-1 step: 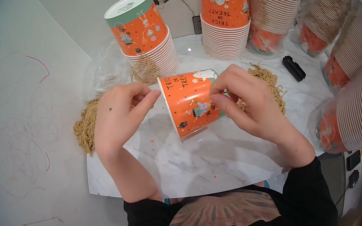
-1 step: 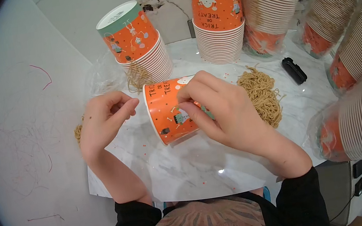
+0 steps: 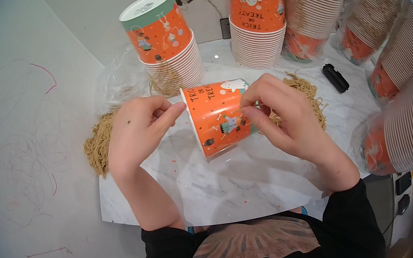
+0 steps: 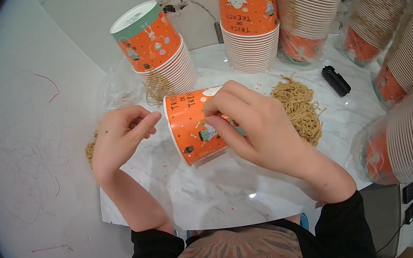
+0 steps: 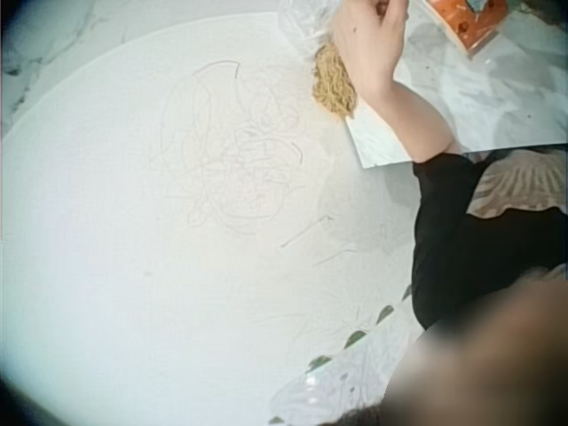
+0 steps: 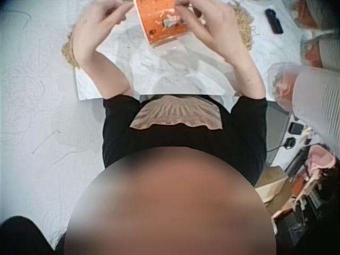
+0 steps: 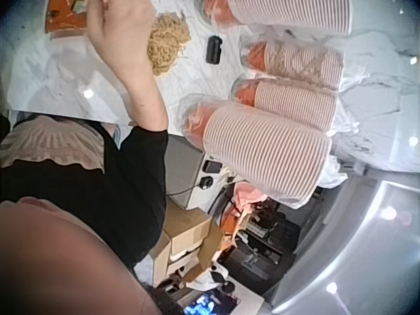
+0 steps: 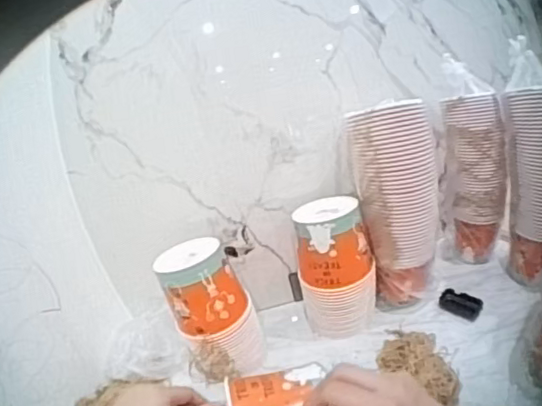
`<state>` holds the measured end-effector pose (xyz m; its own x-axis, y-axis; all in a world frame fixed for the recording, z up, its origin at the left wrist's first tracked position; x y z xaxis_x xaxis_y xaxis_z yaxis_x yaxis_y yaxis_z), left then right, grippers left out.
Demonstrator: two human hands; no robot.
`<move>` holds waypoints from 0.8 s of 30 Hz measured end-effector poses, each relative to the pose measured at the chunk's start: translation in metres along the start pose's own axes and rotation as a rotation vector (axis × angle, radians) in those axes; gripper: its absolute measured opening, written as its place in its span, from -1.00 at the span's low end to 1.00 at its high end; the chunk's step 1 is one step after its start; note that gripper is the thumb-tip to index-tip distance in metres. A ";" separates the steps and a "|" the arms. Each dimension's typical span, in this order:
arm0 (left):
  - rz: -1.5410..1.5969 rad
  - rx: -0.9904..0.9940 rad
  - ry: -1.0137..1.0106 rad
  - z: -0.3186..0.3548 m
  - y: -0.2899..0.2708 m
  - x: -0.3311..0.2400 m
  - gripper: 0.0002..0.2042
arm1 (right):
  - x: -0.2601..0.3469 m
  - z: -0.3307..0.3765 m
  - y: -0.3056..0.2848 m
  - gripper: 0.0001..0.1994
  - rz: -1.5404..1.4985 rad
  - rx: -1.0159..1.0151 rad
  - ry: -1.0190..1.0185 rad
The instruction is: Attach decorative strings to paper cups to make small buckets.
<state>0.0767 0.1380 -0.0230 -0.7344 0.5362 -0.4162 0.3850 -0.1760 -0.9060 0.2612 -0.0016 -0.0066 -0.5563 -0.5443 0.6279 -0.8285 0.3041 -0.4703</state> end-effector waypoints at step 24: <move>0.741 0.390 0.227 -0.016 0.059 -0.060 0.01 | -0.048 0.003 0.009 -0.89 0.063 0.067 0.225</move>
<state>0.1527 0.1081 -0.0504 -0.2249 0.3154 -0.9219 0.4707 -0.7933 -0.3862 0.2807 0.0253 -0.0426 -0.6131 -0.3359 0.7150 -0.7899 0.2749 -0.5482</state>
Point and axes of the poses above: each hand's wrist, its own z-axis away from the middle knuckle, its own y-axis out of the palm, x = y × z, the point moved 8 cm from there along -z, towards the middle knuckle, and after that the axes turned 8 degrees about -z, right-handed, at the moved point
